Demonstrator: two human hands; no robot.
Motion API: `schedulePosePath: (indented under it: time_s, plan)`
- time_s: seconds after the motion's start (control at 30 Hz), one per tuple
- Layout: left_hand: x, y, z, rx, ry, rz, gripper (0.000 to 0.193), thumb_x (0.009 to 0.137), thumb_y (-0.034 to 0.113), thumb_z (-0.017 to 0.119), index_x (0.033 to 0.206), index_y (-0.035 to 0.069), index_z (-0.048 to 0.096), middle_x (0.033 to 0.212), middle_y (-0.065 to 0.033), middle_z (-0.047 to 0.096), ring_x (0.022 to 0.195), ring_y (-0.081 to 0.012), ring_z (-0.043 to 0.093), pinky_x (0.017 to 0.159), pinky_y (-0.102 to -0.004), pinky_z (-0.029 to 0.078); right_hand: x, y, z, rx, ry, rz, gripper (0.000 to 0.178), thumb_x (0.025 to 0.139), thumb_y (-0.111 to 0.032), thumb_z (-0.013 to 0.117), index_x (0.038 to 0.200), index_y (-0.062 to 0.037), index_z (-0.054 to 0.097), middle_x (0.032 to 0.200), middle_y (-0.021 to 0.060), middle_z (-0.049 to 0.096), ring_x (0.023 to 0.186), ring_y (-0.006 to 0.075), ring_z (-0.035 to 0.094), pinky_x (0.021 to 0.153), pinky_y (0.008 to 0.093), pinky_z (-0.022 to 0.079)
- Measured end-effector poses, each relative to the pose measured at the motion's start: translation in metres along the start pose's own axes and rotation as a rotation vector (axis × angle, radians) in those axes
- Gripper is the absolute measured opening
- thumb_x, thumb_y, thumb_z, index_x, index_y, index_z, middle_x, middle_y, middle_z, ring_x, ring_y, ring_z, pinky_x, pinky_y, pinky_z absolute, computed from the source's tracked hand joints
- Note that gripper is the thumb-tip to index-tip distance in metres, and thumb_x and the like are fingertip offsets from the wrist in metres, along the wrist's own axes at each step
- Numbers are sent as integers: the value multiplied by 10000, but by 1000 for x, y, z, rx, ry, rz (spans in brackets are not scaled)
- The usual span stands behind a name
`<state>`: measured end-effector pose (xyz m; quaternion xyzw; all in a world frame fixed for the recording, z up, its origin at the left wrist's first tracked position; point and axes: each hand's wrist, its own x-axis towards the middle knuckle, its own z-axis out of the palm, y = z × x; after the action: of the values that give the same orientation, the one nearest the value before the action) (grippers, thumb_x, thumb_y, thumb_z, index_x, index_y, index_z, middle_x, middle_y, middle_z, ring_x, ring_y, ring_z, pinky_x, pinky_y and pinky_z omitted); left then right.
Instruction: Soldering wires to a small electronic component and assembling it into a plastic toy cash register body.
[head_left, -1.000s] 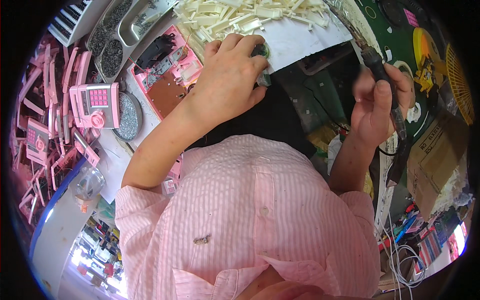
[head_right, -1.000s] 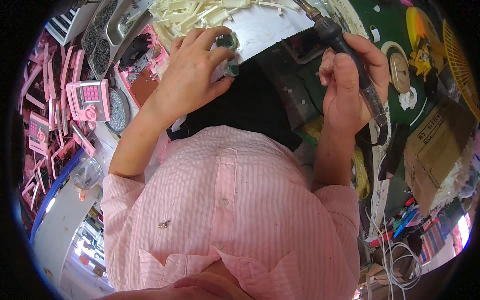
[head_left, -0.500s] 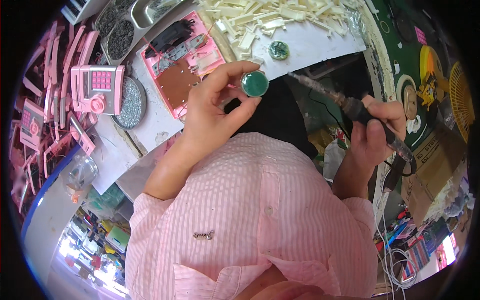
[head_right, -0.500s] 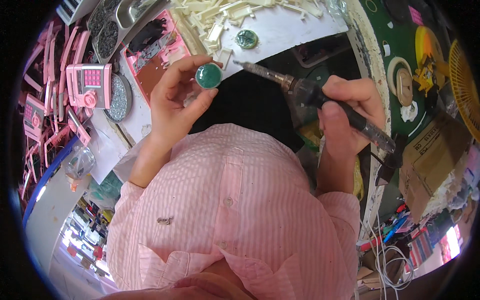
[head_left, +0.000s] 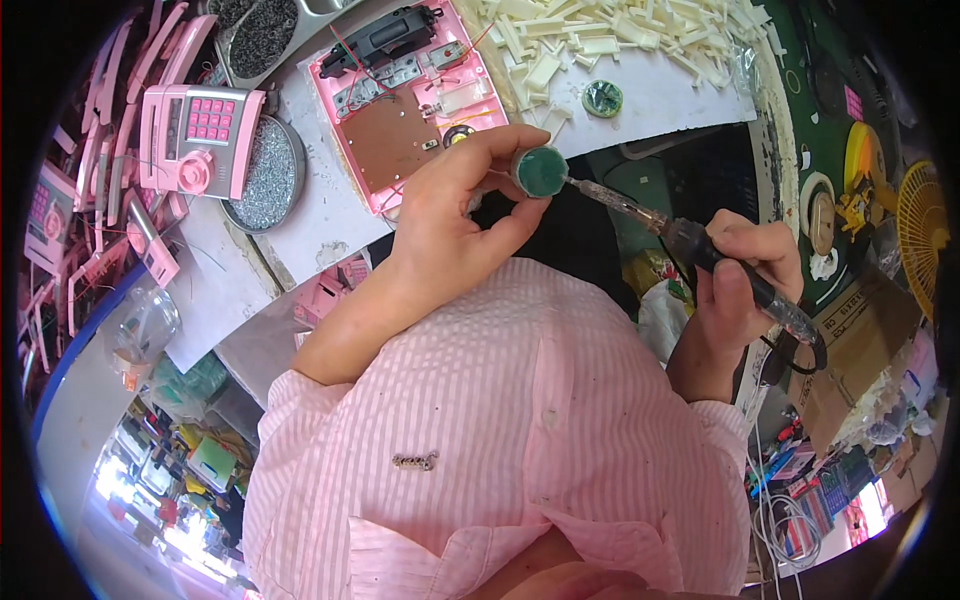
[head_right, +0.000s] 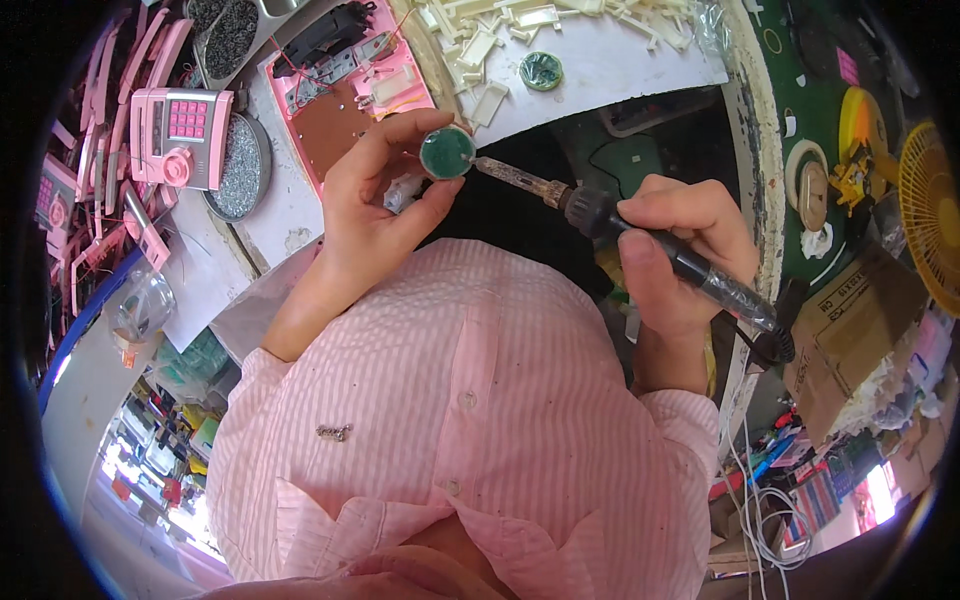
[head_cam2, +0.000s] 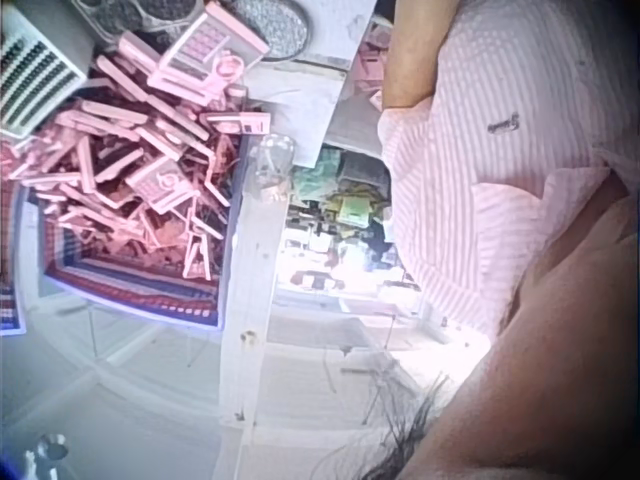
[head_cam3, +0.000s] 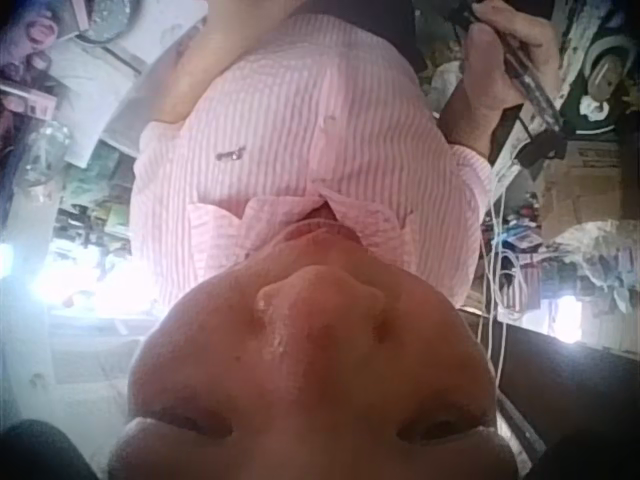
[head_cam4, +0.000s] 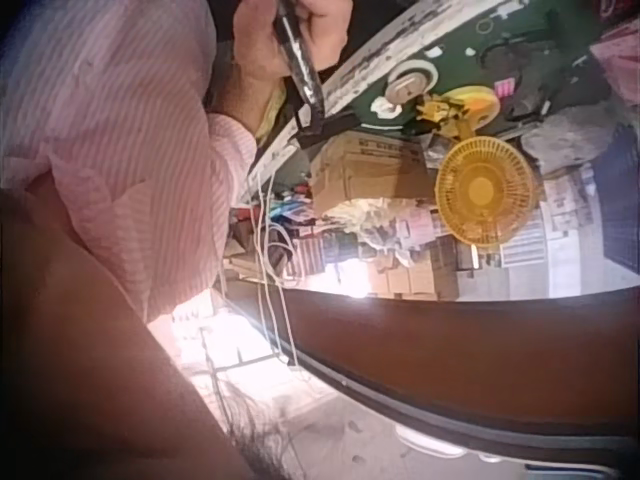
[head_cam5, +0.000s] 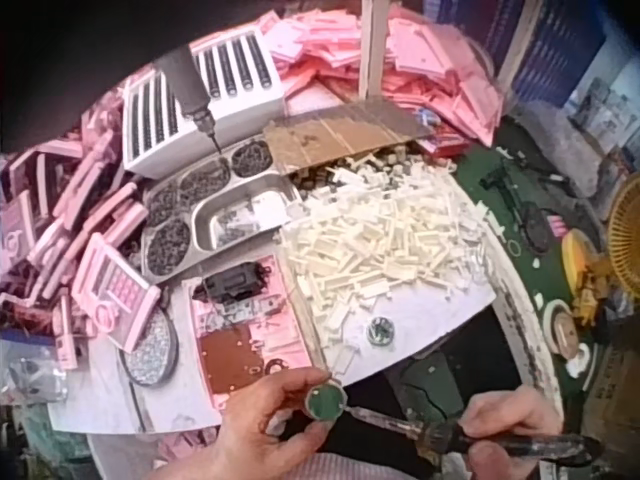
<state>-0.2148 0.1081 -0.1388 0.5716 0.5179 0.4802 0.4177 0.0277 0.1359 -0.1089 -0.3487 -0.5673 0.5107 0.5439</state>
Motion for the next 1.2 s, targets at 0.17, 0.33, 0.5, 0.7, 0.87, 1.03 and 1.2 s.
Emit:
schedulePosePath:
  time_s: [0.17, 0.33, 0.5, 0.7, 0.87, 1.03, 1.2]
  plan:
    - [0, -2, -2, 6, 5, 18, 416, 760, -50, 714, 1162, -25, 611, 1003, -102, 679, 811, -151, 686, 704, -266, 580, 2, -2, 3, -5, -37, 33, 219, 845, -97, 718, 910, 56, 576, 655, 28, 497, 557, 67, 377, 507, 232, 239]
    - [1, -1, -1, 22, -7, -3, 408, 760, -42, 721, 1154, -30, 613, 1007, -105, 680, 809, -153, 686, 701, -266, 581, 2, -3, 2, -28, -36, 56, 218, 847, -101, 718, 911, 54, 578, 652, 25, 491, 553, 61, 372, 506, 227, 235]
    - [2, -1, 1, 34, 1, 16, 408, 762, -40, 722, 1153, -35, 608, 1011, -112, 680, 804, -157, 695, 710, -261, 572, 2, -5, 0, -36, -27, 69, 215, 849, -97, 716, 913, 55, 578, 651, 24, 491, 551, 59, 376, 506, 221, 236]
    - [1, -1, 1, 56, -39, -16, 429, 761, -43, 723, 1170, -35, 594, 1006, -109, 683, 802, -161, 703, 726, -251, 555, 1, -4, -2, -16, -38, 61, 212, 857, -98, 714, 922, 50, 577, 649, 20, 491, 552, 63, 386, 508, 222, 250]
    - [1, -1, 3, 30, -25, -30, 416, 782, -44, 715, 1177, -37, 585, 1009, -106, 682, 824, -145, 695, 757, -252, 557, 1, -2, -3, 16, -16, 51, 213, 864, -105, 713, 926, 47, 578, 656, 15, 494, 562, 61, 393, 514, 226, 267]
    - [2, 2, 5, -21, -28, -54, 412, 801, -46, 706, 1191, -36, 574, 1033, -104, 684, 890, -141, 685, 809, -267, 562, 0, -1, -7, -13, -7, 44, 218, 864, -119, 716, 922, 45, 586, 679, 20, 516, 570, 61, 404, 517, 227, 278]
    - [3, 2, 5, -22, -49, -40, 415, 810, -49, 699, 1201, -37, 560, 1078, -114, 687, 932, -145, 682, 841, -277, 559, -2, -5, -4, 30, -8, 109, 215, 848, -120, 720, 922, 40, 597, 696, 29, 539, 595, 67, 436, 540, 223, 309]
